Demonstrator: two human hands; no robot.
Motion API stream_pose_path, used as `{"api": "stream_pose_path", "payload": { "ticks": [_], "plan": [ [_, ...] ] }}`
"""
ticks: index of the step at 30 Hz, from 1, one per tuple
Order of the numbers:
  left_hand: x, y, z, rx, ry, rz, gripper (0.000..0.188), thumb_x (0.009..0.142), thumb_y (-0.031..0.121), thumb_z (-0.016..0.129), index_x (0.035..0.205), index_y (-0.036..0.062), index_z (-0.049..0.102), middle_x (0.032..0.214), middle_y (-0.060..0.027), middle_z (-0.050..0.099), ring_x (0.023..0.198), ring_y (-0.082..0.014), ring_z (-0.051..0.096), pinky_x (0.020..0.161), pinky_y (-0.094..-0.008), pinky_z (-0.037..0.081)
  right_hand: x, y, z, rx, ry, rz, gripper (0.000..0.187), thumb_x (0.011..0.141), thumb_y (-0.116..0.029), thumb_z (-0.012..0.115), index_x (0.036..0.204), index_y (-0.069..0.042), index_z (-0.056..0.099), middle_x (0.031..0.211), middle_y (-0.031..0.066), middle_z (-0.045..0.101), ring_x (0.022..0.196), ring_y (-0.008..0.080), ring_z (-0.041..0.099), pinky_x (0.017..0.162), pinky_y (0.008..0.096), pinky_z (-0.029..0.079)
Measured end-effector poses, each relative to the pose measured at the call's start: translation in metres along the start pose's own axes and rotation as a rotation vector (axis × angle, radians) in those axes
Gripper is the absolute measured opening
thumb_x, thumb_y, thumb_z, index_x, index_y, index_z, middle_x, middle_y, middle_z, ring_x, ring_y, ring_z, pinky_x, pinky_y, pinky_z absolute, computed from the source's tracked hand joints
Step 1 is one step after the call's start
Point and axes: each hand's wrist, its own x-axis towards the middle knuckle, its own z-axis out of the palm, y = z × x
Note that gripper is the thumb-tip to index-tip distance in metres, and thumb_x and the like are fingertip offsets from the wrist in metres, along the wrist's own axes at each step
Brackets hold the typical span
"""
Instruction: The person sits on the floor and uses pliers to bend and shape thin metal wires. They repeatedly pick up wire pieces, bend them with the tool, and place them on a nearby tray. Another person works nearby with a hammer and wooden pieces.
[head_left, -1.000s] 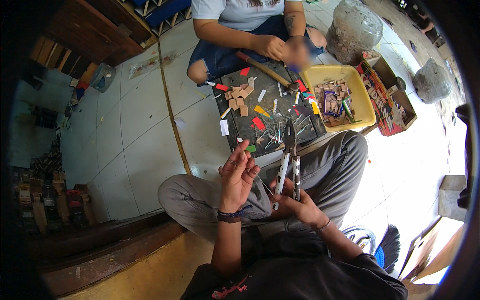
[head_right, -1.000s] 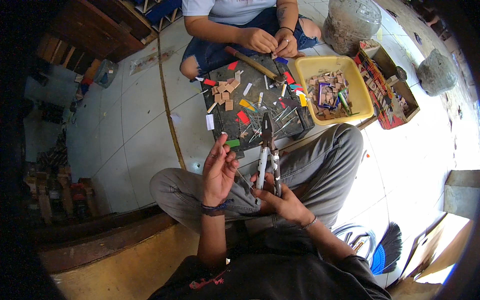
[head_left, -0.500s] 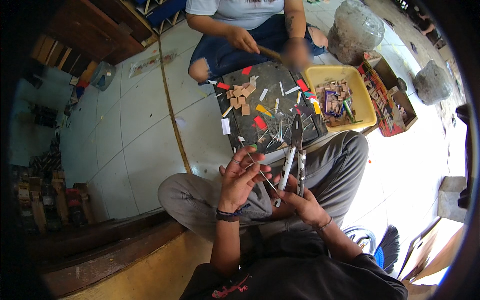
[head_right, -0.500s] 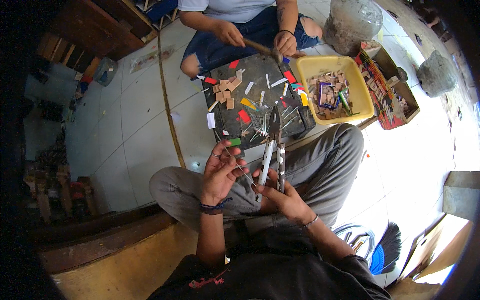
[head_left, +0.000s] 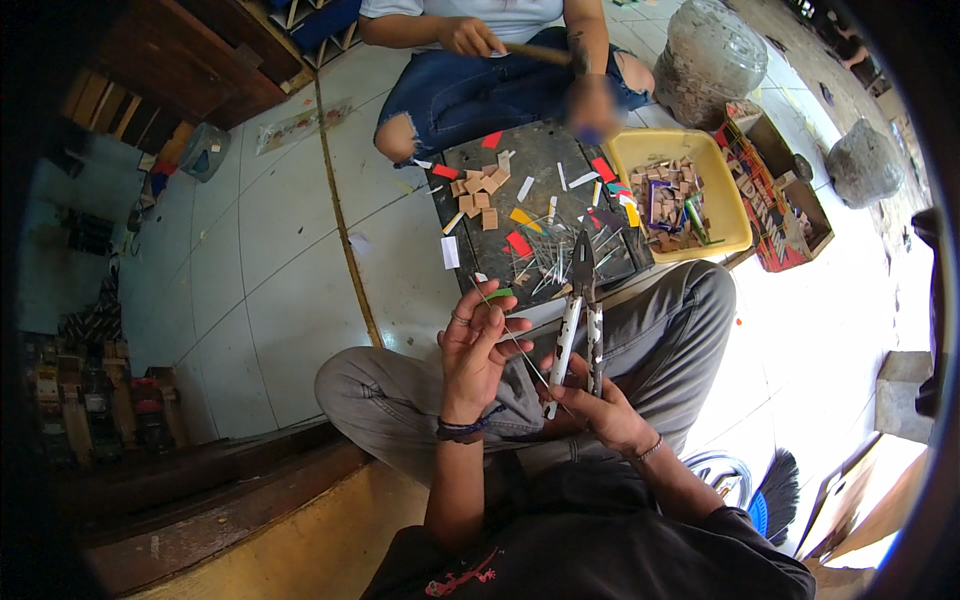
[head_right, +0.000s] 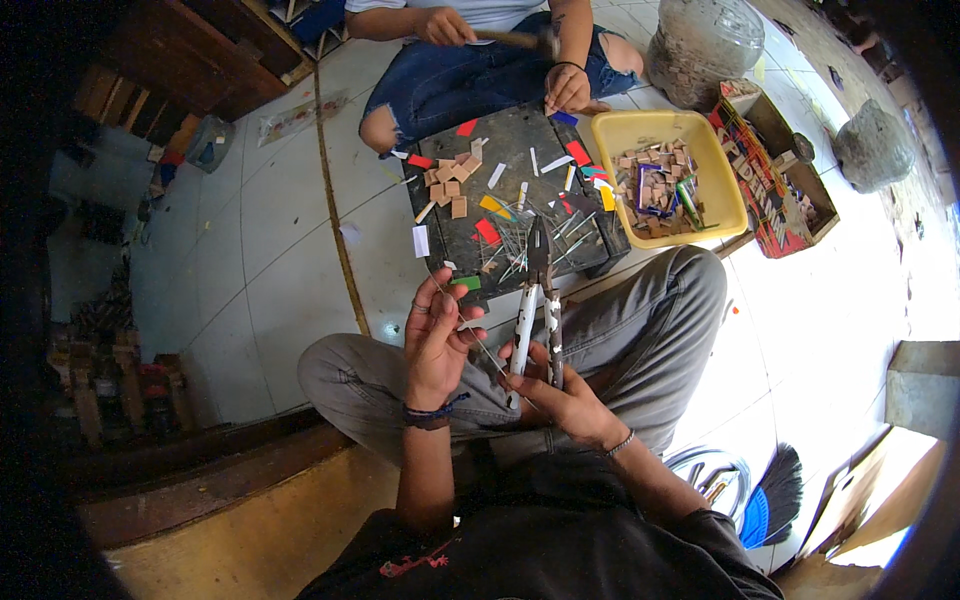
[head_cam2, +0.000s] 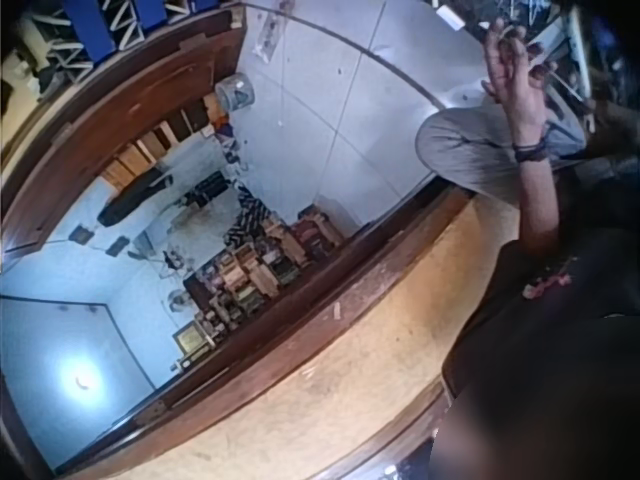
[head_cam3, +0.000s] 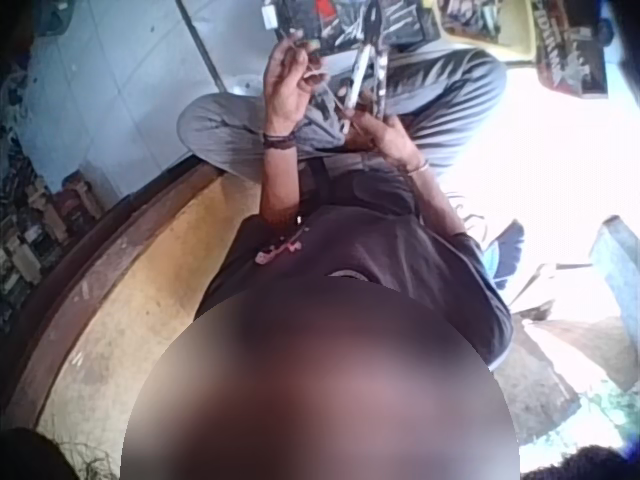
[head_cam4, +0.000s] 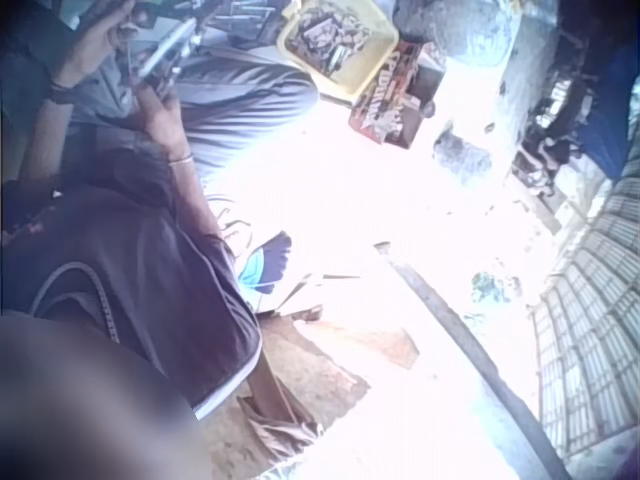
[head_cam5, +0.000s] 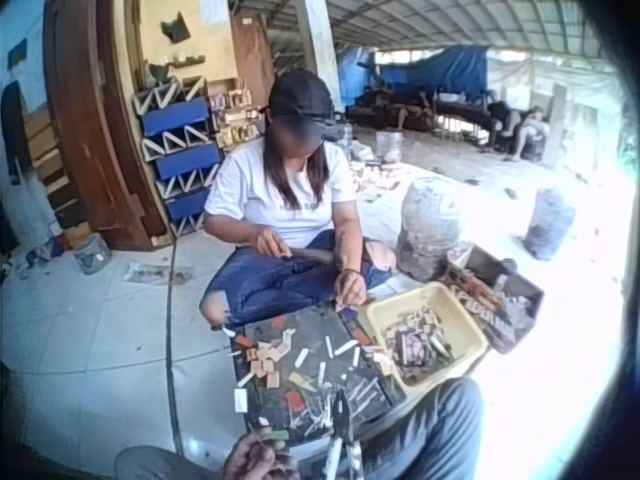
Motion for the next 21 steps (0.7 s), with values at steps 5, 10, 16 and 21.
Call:
{"api": "stream_pose_path", "payload": {
  "ticks": [5, 10, 16, 21],
  "plan": [
    [0.0015, -0.0052, 0.0009, -0.022, 0.036, 0.079, 0.035, 0.100, 0.011, 0.056, 0.134, 0.0088, 0.049, 0.120, -0.0086, 0.064, 0.097, -0.0210, 0.069, 0.074, -0.0360, 0.063, 0.0000, -0.0012, 0.0020, 0.029, 0.043, 0.002, 0.034, 0.097, -0.011, 0.062, 0.129, -0.009, 0.051, 0.111, 0.0010, 0.060, 0.111, 0.0123, 0.056, 0.098, 0.0276, 0.041],
    [0.0005, -0.0020, 0.0012, -0.069, 0.102, 0.024, 0.029, 0.101, 0.014, 0.055, 0.130, 0.0091, 0.052, 0.116, -0.0077, 0.065, 0.094, -0.0188, 0.069, 0.071, -0.0338, 0.063, 0.0021, -0.0033, -0.0022, 0.011, 0.004, -0.023, 0.035, 0.097, -0.011, 0.062, 0.130, -0.008, 0.051, 0.112, 0.0012, 0.060, 0.111, 0.0126, 0.056, 0.099, 0.0278, 0.041],
    [0.0080, -0.0005, 0.0010, -0.014, 0.112, 0.107, 0.025, 0.104, 0.018, 0.051, 0.127, 0.0109, 0.056, 0.112, -0.0023, 0.068, 0.090, -0.0112, 0.069, 0.070, -0.0284, 0.061, 0.0017, 0.0024, -0.0018, -0.065, -0.017, -0.016, 0.038, 0.097, -0.012, 0.061, 0.133, -0.007, 0.050, 0.113, 0.0014, 0.060, 0.112, 0.0124, 0.055, 0.100, 0.0281, 0.040],
    [0.0086, -0.0003, 0.0001, -0.117, 0.184, 0.066, 0.026, 0.102, 0.018, 0.055, 0.126, 0.0093, 0.057, 0.111, -0.0026, 0.068, 0.089, -0.0129, 0.069, 0.069, -0.0284, 0.061, 0.0023, 0.0009, -0.0045, -0.095, -0.014, -0.009, 0.038, 0.098, -0.012, 0.061, 0.134, -0.007, 0.050, 0.114, 0.0018, 0.061, 0.112, 0.0121, 0.055, 0.100, 0.0274, 0.039]
  ]
}}
